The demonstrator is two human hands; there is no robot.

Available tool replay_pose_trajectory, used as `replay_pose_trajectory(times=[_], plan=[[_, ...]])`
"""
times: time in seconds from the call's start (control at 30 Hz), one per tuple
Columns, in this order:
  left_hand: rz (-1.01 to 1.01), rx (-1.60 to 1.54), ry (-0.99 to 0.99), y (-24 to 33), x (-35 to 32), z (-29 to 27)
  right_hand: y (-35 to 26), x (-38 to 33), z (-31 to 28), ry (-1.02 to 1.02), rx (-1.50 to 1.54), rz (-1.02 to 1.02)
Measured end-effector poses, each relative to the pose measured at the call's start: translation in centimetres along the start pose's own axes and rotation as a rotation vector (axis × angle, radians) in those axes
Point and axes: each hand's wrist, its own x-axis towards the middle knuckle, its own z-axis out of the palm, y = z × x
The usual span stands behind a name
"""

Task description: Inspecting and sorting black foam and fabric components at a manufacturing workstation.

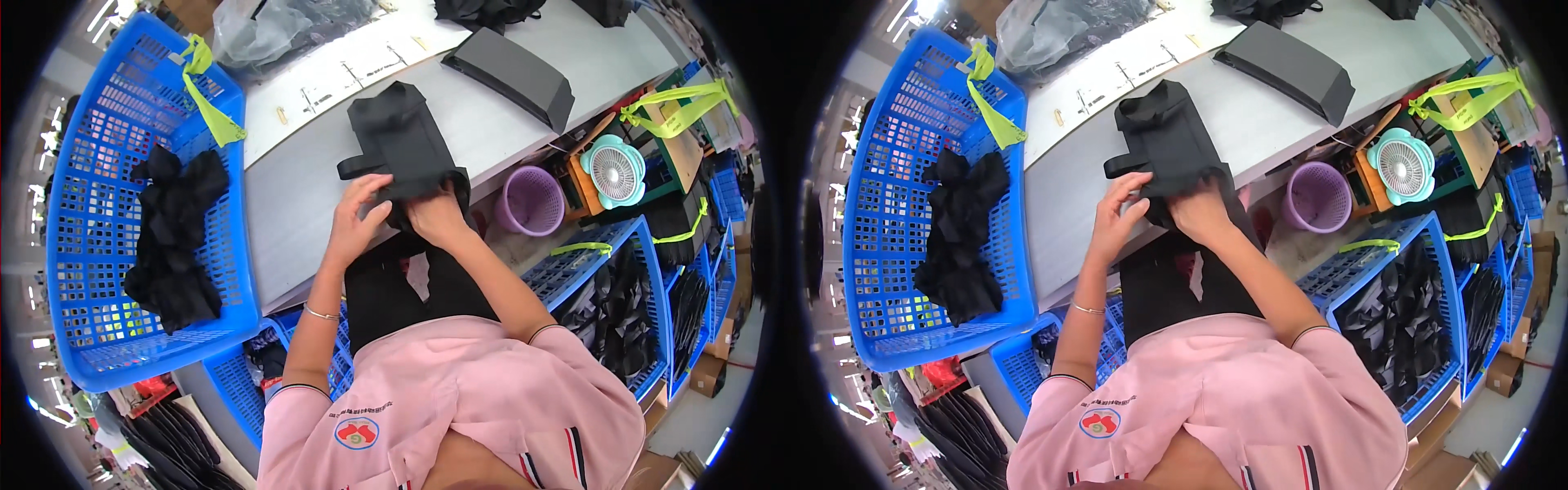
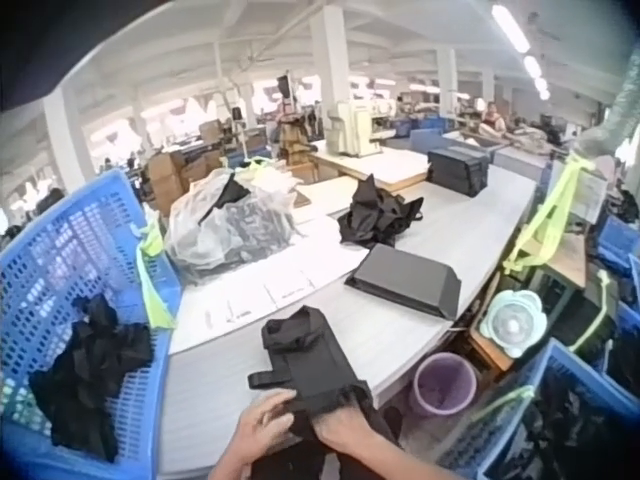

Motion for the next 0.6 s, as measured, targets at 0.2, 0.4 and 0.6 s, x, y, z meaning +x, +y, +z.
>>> replay_pose_trajectory(times=[0.2, 0.4, 0.6], plan=[[0.143, 0.108, -0.264, -1.0, 5.3, 2.1, -1.0, -2.0, -1.2, -0.098, -0.057, -0.039], [0.364, 0.871, -0.15, -7.4, 9.8, 4.2, 0.2, -5.3, -1.0, -0.029, 0.276, -0.143], [0.006, 1.048, -0.073, -9.4, 10.4, 3.9, 1.7, -10.4, -2.1, 0.442, 0.128, -0.021]])
